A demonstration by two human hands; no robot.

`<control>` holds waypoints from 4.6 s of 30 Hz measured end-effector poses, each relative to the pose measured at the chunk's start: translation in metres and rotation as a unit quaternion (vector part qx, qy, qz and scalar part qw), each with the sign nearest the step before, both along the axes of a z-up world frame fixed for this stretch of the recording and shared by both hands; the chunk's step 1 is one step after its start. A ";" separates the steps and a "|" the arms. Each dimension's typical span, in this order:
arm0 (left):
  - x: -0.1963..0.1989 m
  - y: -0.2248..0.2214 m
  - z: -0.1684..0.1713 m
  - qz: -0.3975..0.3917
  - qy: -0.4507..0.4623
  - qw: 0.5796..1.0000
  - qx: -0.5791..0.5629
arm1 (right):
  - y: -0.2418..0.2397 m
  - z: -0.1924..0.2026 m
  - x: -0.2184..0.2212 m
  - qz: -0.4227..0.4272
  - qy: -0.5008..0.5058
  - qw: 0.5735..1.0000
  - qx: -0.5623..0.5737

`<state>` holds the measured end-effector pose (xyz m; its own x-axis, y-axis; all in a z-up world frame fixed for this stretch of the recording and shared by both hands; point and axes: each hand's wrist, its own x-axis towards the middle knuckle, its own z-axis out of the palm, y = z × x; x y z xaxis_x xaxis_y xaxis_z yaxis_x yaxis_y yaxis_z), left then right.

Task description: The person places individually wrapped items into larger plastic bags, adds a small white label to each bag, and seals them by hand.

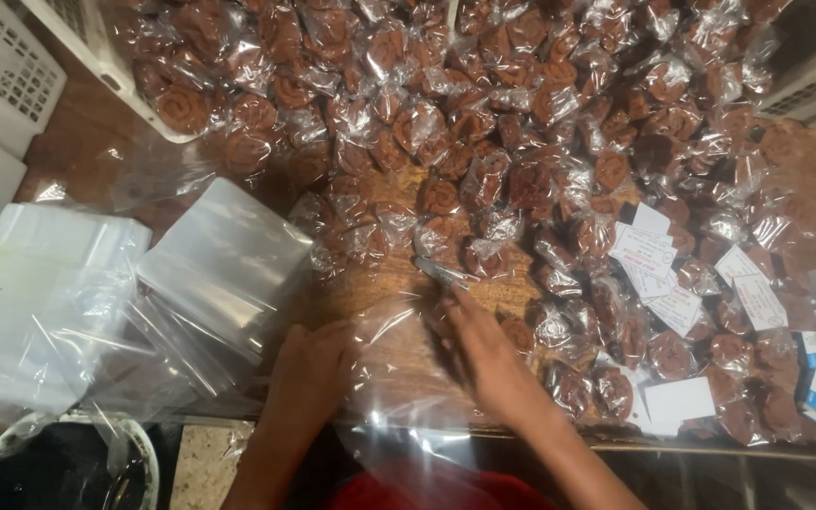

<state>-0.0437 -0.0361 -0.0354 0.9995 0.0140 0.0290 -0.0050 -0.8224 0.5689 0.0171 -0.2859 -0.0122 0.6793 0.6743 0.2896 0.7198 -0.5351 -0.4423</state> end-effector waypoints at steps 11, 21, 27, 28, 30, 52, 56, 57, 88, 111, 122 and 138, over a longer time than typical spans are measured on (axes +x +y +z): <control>0.046 -0.047 -0.006 0.014 -0.045 0.981 -0.188 | 0.027 0.030 0.025 0.027 0.057 0.988 0.141; 0.043 -0.032 -0.018 0.098 0.249 0.858 -0.439 | 0.030 0.029 0.054 0.228 0.233 0.935 0.137; 0.044 -0.035 -0.038 0.140 0.236 0.866 -0.417 | 0.043 0.020 0.063 0.292 0.324 0.894 0.098; 0.042 -0.036 -0.047 0.123 0.207 0.872 -0.427 | 0.044 0.021 0.066 0.272 0.307 0.908 0.086; 0.042 -0.035 -0.055 0.106 0.179 0.875 -0.436 | 0.048 0.024 0.083 0.250 0.289 0.921 0.073; 0.032 -0.037 -0.031 0.080 0.105 0.900 -0.415 | 0.139 0.047 0.122 0.057 0.150 0.985 -0.063; 0.032 -0.051 -0.036 0.131 0.130 0.941 -0.283 | 0.147 0.002 0.107 0.053 0.132 0.979 -0.149; 0.035 -0.055 -0.041 0.126 0.131 0.942 -0.282 | 0.144 0.014 0.102 0.048 0.131 0.979 -0.148; 0.055 -0.079 0.013 -0.002 0.245 0.943 -0.225 | -0.034 -0.005 -0.060 0.014 0.182 0.982 0.044; 0.049 -0.071 -0.001 0.013 0.125 0.973 -0.192 | -0.052 0.057 0.026 0.228 0.297 0.905 -0.199; 0.051 -0.049 0.038 -0.022 0.239 0.947 -0.213 | 0.010 0.044 0.024 -0.201 0.431 0.851 0.222; 0.050 -0.046 0.025 0.144 0.365 0.811 -0.435 | 0.032 -0.013 0.016 0.089 0.197 0.952 0.215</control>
<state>0.0067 -0.0819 -0.0101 0.6983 -0.0528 -0.7138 0.7142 -0.0157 0.6998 0.0334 -0.2538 -0.0255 0.6783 0.6661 0.3102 0.5144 -0.1290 -0.8478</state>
